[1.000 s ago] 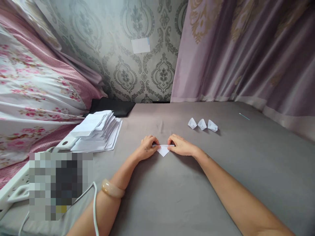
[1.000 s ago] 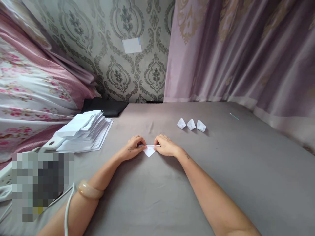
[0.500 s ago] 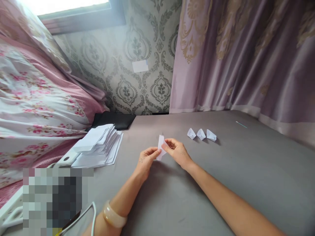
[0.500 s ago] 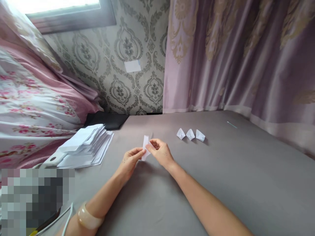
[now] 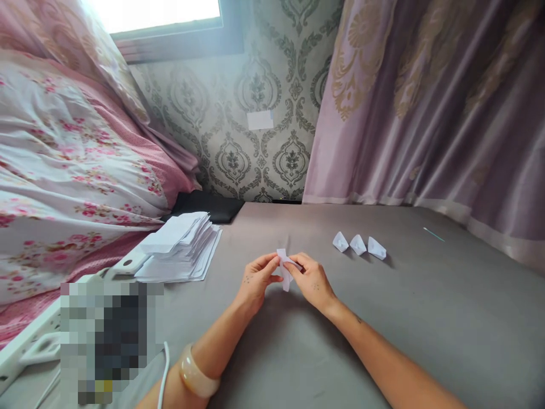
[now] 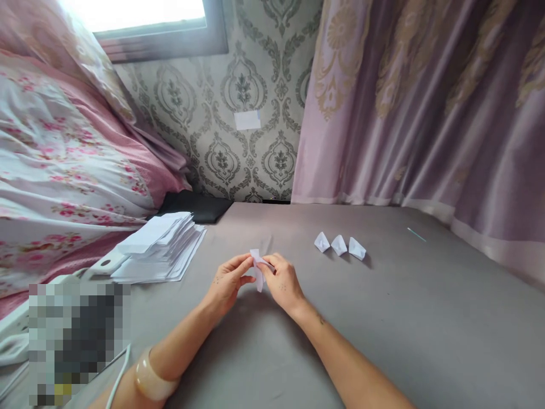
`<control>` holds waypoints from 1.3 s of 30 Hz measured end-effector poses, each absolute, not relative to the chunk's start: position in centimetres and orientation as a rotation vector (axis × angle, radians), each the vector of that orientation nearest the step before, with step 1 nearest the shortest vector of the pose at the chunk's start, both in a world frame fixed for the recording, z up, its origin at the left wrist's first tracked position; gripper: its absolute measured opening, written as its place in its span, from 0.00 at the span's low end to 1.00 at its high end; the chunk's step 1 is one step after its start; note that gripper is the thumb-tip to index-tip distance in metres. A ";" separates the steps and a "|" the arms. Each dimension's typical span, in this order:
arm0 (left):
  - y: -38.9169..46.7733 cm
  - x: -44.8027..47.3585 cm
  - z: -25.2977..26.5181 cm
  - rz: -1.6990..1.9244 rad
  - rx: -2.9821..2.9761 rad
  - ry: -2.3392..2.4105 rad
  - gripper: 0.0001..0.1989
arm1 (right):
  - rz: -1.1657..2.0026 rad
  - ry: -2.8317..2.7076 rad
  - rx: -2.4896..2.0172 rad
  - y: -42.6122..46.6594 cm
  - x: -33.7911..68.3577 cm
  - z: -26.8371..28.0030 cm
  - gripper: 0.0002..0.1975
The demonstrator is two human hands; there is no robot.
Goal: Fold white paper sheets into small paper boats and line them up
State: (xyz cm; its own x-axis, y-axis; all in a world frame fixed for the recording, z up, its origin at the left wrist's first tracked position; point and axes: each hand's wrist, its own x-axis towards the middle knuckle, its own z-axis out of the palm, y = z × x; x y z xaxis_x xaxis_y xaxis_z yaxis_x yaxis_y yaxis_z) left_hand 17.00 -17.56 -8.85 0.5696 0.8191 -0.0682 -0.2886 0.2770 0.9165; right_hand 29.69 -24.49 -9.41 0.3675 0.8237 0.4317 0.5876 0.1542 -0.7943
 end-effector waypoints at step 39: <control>-17.8 16.9 -9.7 0.874 0.949 0.475 0.18 | -0.057 -1.406 -1.485 -25.0 27.5 -9.4 0.16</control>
State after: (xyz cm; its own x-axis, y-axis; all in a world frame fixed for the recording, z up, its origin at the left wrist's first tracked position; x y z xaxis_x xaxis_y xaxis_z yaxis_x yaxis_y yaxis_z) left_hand 16.93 -17.78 -9.70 0.5785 0.8155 0.0139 -0.4312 0.2914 0.8539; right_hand 27.55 -25.04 -9.38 0.3105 0.7022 0.6407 0.7521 0.2307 -0.6173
